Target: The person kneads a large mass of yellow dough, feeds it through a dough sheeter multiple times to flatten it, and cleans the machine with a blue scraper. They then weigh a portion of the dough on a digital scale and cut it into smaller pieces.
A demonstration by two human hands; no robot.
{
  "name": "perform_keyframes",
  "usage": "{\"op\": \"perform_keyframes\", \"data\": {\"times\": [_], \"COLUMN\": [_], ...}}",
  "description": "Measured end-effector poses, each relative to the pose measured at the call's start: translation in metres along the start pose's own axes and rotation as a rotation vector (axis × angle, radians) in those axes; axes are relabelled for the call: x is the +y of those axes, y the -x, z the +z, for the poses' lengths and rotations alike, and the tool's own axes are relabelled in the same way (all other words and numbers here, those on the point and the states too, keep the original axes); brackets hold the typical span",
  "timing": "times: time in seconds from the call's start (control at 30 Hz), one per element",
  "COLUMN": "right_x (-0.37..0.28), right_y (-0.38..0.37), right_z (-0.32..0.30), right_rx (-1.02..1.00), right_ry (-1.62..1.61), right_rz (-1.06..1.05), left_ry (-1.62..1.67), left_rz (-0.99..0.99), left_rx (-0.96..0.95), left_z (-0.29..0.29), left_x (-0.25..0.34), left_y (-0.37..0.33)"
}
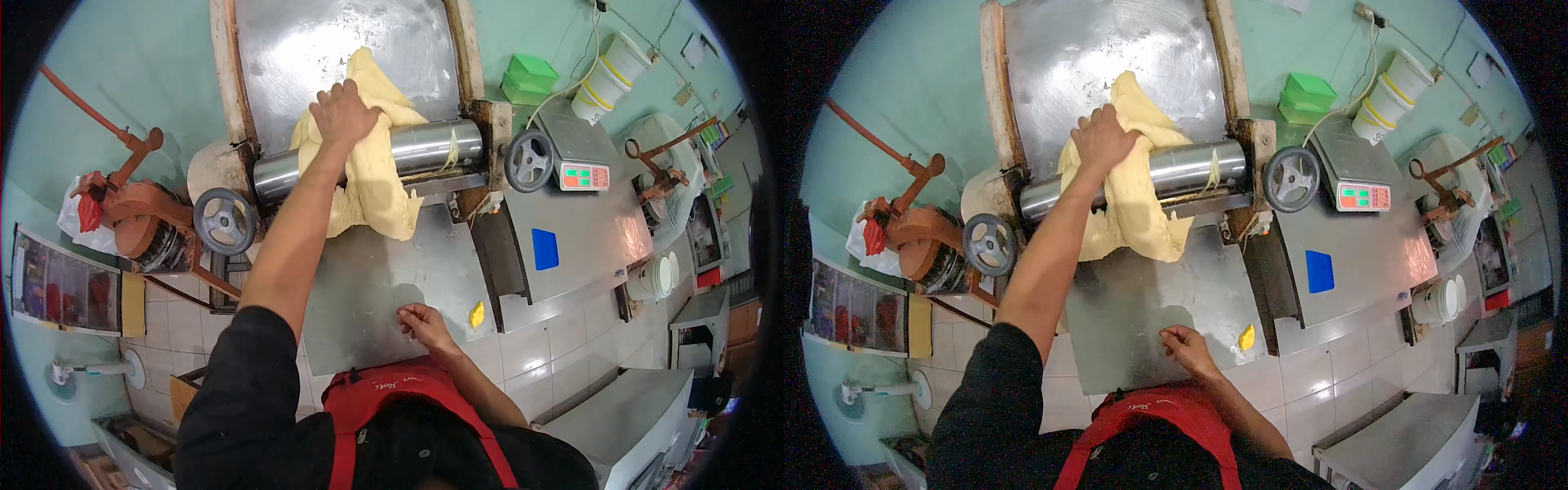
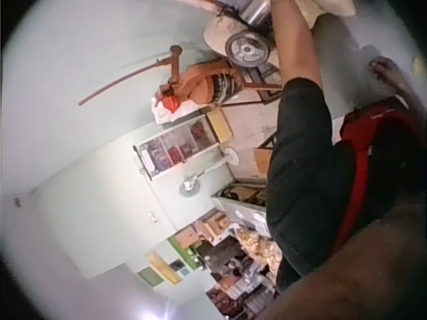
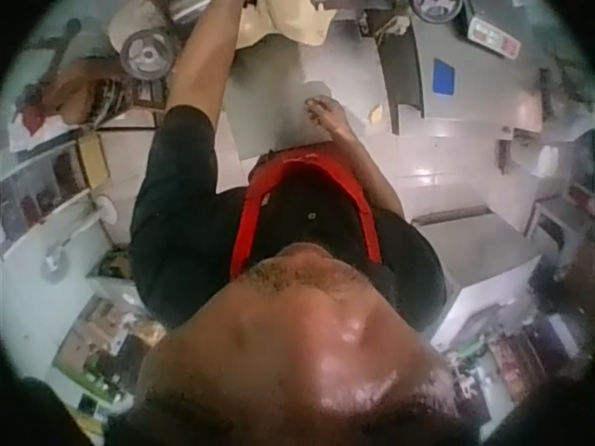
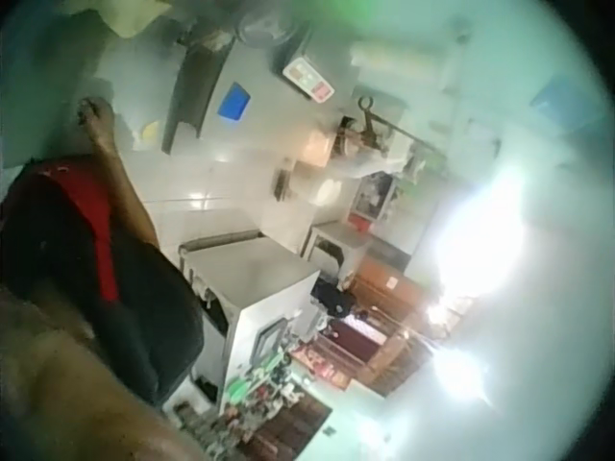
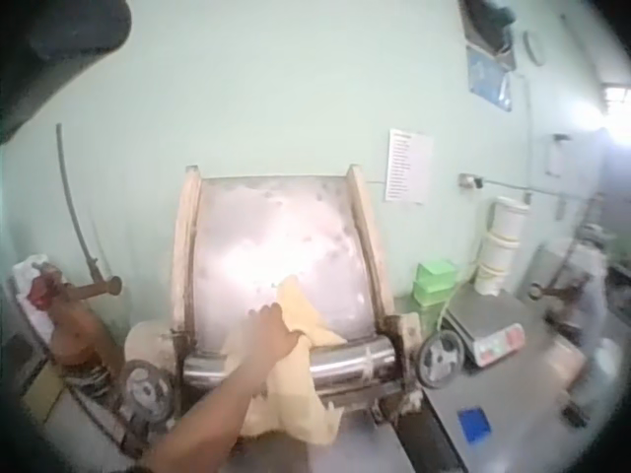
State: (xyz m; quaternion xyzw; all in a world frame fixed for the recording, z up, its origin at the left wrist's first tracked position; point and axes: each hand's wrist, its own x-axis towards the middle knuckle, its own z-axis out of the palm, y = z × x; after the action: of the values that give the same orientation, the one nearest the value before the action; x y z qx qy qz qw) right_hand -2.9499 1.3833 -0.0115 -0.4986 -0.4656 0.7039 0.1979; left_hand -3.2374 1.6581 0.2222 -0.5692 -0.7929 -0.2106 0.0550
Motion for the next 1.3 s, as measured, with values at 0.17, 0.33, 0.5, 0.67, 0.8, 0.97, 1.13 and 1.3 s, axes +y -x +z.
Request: {"op": "perform_keyframes", "data": {"times": [0.17, 0.33, 0.5, 0.67, 0.8, 0.97, 1.13, 1.3], "right_x": [0.014, -0.004, -0.044, -0.085, -0.096, -0.092, -0.062, 0.002], "right_y": [-0.024, -0.081, -0.179, -0.256, -0.283, -0.303, -0.275, -0.139], "right_z": [-0.004, -0.051, -0.121, -0.159, -0.120, -0.078, -0.062, -0.045], "right_rx": [-0.094, -0.008, 0.293, 0.223, 0.203, -0.272, -0.333, -0.682], "right_ry": [0.156, 0.221, 0.188, 0.326, 0.800, 1.182, 0.662, -0.269], "right_rz": [0.135, 0.088, -0.204, -0.369, -0.633, -0.189, -0.358, 0.141], "left_ry": [0.227, 0.230, 0.631, 0.855, 0.327, 0.736, 1.073, 1.102], "left_rz": [0.288, 0.306, -0.245, -0.450, -0.171, -0.347, -0.466, -0.703], "left_rx": [0.424, 0.112, -0.014, -0.095, 0.220, -0.126, -0.379, -0.526], "left_z": [0.032, 0.056, 0.149, 0.207, 0.303, 0.291, 0.188, 0.069], "left_x": [-0.030, -0.044, -0.083, -0.164, -0.220, -0.198, -0.105, -0.065], "left_y": [0.091, 0.220, 0.336, 0.250, 0.231, 0.237, 0.255, 0.274]}}
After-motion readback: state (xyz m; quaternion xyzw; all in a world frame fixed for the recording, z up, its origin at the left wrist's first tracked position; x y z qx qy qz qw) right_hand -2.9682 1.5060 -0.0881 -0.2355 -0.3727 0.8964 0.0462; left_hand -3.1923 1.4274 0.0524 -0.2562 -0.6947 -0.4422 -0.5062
